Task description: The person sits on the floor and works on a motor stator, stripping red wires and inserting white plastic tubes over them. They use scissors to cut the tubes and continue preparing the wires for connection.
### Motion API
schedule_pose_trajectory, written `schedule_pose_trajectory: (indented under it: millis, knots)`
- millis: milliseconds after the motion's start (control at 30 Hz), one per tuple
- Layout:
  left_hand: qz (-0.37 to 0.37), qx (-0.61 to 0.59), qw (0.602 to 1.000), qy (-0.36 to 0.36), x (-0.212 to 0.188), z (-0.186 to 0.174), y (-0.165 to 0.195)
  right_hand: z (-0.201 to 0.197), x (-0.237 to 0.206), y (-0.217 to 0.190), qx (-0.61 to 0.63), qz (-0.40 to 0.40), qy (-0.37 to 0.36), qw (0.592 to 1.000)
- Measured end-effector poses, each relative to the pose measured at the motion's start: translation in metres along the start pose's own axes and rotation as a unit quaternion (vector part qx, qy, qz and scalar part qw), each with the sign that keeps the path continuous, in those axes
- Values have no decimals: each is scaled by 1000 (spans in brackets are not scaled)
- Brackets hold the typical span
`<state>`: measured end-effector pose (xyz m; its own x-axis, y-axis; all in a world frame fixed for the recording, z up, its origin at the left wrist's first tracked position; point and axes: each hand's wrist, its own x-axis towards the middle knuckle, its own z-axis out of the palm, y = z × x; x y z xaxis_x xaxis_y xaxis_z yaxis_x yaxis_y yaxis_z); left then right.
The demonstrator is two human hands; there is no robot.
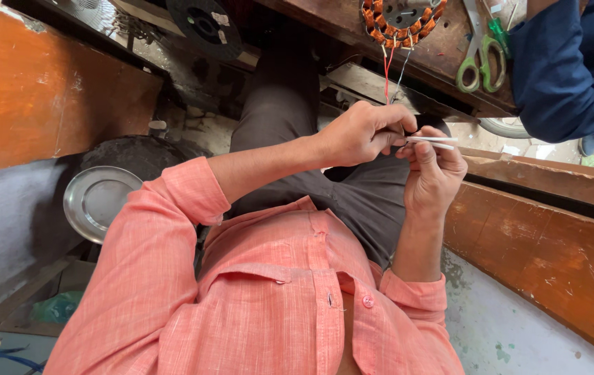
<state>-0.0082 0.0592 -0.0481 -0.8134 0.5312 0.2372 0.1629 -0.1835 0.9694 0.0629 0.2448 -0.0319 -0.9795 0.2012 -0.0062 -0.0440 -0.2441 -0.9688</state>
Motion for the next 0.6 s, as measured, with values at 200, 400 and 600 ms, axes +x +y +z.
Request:
schedule_pose_trajectory:
  millis: [200, 400, 600]
  knots:
    - [137, 125, 983, -7, 16, -9, 1, 0, 4, 0, -46, -71, 31, 996]
    - [154, 167, 973, -43, 46, -24, -4, 8, 21, -16, -59, -100, 86, 989]
    - [168, 216, 960, -52, 46, -22, -1, 4, 29, -13, -107, -72, 89, 988]
